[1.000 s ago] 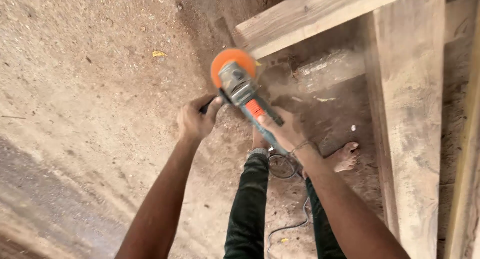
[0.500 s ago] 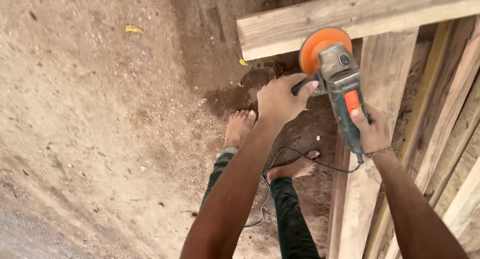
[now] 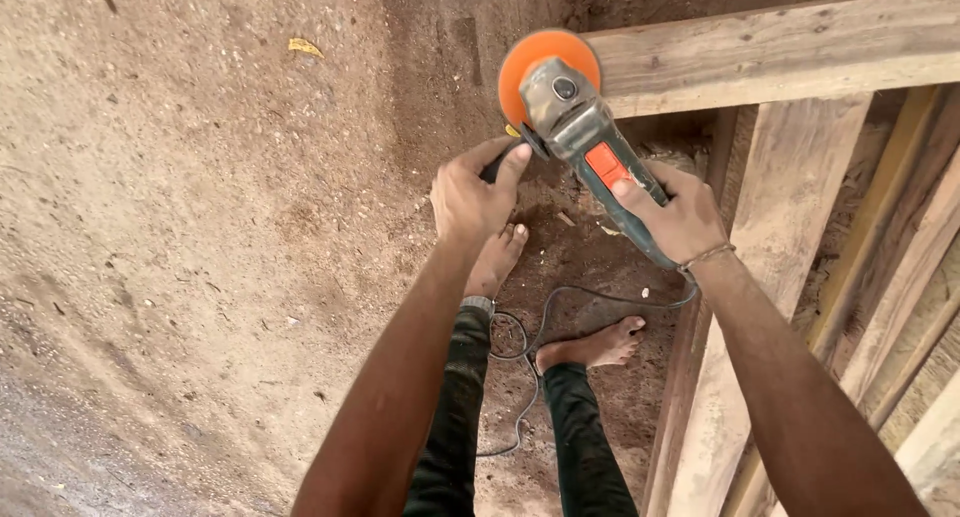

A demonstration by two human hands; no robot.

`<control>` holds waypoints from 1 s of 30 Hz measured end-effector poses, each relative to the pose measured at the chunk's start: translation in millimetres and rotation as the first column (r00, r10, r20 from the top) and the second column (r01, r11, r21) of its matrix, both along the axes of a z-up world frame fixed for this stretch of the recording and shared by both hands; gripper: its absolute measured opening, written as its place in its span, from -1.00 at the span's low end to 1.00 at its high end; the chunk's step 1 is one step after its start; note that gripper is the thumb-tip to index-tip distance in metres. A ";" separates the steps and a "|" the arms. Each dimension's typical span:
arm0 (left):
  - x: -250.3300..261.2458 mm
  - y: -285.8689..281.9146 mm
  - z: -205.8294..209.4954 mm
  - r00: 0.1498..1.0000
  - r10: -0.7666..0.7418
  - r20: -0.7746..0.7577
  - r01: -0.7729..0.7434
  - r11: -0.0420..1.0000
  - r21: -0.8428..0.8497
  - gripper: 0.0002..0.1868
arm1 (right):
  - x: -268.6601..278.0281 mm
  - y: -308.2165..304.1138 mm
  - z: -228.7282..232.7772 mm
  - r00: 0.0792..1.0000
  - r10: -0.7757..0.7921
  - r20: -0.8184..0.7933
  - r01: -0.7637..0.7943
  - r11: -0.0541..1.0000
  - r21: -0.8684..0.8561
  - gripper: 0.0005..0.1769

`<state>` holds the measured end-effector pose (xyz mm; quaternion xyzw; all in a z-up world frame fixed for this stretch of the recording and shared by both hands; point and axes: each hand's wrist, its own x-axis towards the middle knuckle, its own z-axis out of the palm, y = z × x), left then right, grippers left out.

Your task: Sanding the surface of a wooden frame with a power sander.

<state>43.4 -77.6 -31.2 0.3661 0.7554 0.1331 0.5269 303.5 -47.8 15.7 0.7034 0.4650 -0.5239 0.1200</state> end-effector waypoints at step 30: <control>238.6 34.9 63.2 0.867 -0.484 0.118 0.490 0.871 -0.032 -0.47 | 225.1 -118.2 61.5 0.911 -0.411 0.039 0.400 0.902 0.165 -0.19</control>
